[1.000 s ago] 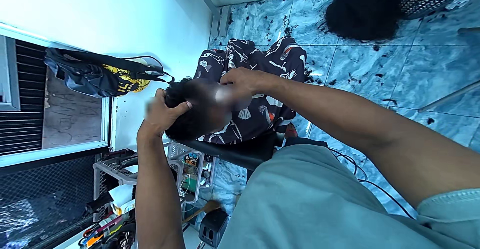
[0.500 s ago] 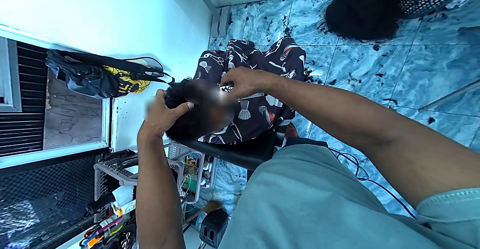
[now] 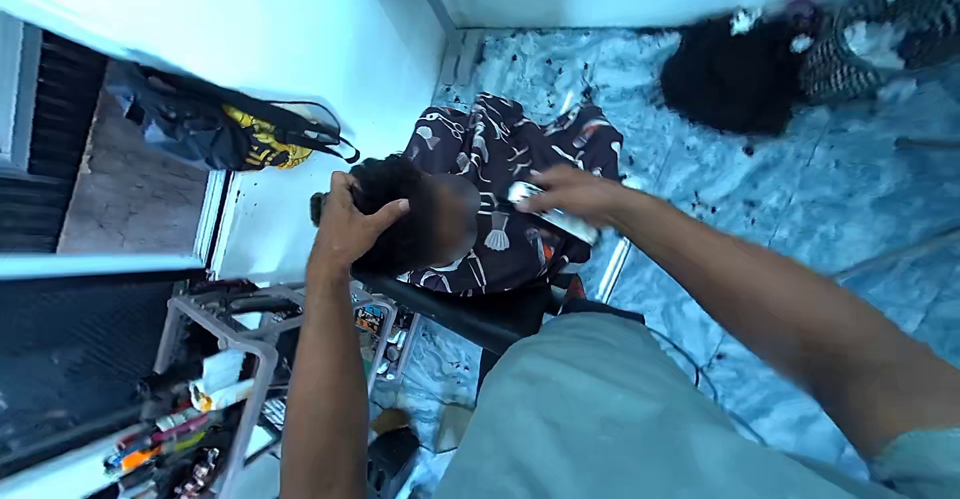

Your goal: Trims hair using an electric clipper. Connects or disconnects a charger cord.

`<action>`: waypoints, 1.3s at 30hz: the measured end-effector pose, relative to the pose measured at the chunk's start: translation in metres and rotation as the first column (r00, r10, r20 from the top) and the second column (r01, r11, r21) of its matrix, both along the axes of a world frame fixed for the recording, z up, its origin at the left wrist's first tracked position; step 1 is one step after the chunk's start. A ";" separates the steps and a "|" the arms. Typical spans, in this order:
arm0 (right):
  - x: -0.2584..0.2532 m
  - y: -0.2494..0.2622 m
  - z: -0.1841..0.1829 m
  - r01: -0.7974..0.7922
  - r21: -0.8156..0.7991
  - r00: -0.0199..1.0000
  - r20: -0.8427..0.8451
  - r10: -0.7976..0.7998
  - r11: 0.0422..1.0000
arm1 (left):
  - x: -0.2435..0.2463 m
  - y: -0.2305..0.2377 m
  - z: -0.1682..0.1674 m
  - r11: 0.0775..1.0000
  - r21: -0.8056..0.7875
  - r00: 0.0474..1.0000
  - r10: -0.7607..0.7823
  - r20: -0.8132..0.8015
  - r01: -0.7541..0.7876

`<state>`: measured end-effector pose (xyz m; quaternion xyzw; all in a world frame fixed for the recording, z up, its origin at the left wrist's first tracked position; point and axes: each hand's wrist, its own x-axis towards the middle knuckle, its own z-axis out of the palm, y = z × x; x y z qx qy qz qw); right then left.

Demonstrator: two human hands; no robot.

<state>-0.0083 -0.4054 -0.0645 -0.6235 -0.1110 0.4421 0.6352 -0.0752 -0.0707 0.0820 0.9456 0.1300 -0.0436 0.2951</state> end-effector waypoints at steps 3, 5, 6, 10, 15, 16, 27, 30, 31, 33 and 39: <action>-0.061 -0.058 -0.025 0.202 -0.038 0.864 -0.463 -0.196 0.979 | -0.029 -0.009 -0.017 0.999 -0.020 0.867 0.038 0.497 -0.033; -0.100 -0.077 -0.025 0.249 -0.161 0.824 -0.483 -0.297 0.955 | -0.057 -0.021 -0.026 0.991 -0.103 0.624 0.132 0.771 -0.082; -0.116 -0.088 -0.025 0.250 -0.169 0.810 -0.503 -0.301 0.953 | -0.071 -0.028 -0.030 0.983 -0.161 0.507 0.181 0.843 -0.084; -0.160 -0.102 -0.005 0.116 -0.061 0.884 -0.449 -0.131 0.991 | -0.133 -0.057 -0.056 0.889 -0.451 0.378 0.444 0.812 -0.075; -0.184 -0.049 0.040 -0.143 0.059 0.974 -0.171 0.152 0.988 | -0.213 -0.066 -0.106 0.139 -0.985 0.628 0.777 0.045 -0.101; -0.188 -0.030 0.050 -0.252 0.061 0.960 -0.113 0.258 0.966 | -0.234 -0.066 -0.111 0.009 -0.982 0.682 0.721 -0.123 -0.187; -0.331 0.207 0.074 -0.898 -0.181 0.359 0.224 0.906 0.401 | -0.468 -0.028 -0.097 0.165 -0.861 0.671 0.702 -0.240 -0.480; -0.372 0.247 0.089 -0.932 -0.172 0.279 0.217 0.935 0.318 | -0.517 -0.006 -0.092 -0.001 -0.914 0.666 0.685 -0.296 -0.406; -0.384 0.258 0.091 -0.938 -0.164 0.268 0.212 0.940 0.305 | -0.531 0.002 -0.090 -0.047 -0.917 0.660 0.680 -0.320 -0.397; -0.402 0.273 0.095 -0.948 -0.159 0.246 0.190 0.951 0.277 | -0.553 0.014 -0.088 -0.072 -0.908 0.643 0.683 -0.347 -0.413; -0.412 0.305 0.087 -0.958 -0.071 0.255 0.232 0.939 0.277 | -0.563 0.045 -0.081 -0.317 -0.884 0.646 0.603 -0.468 -0.344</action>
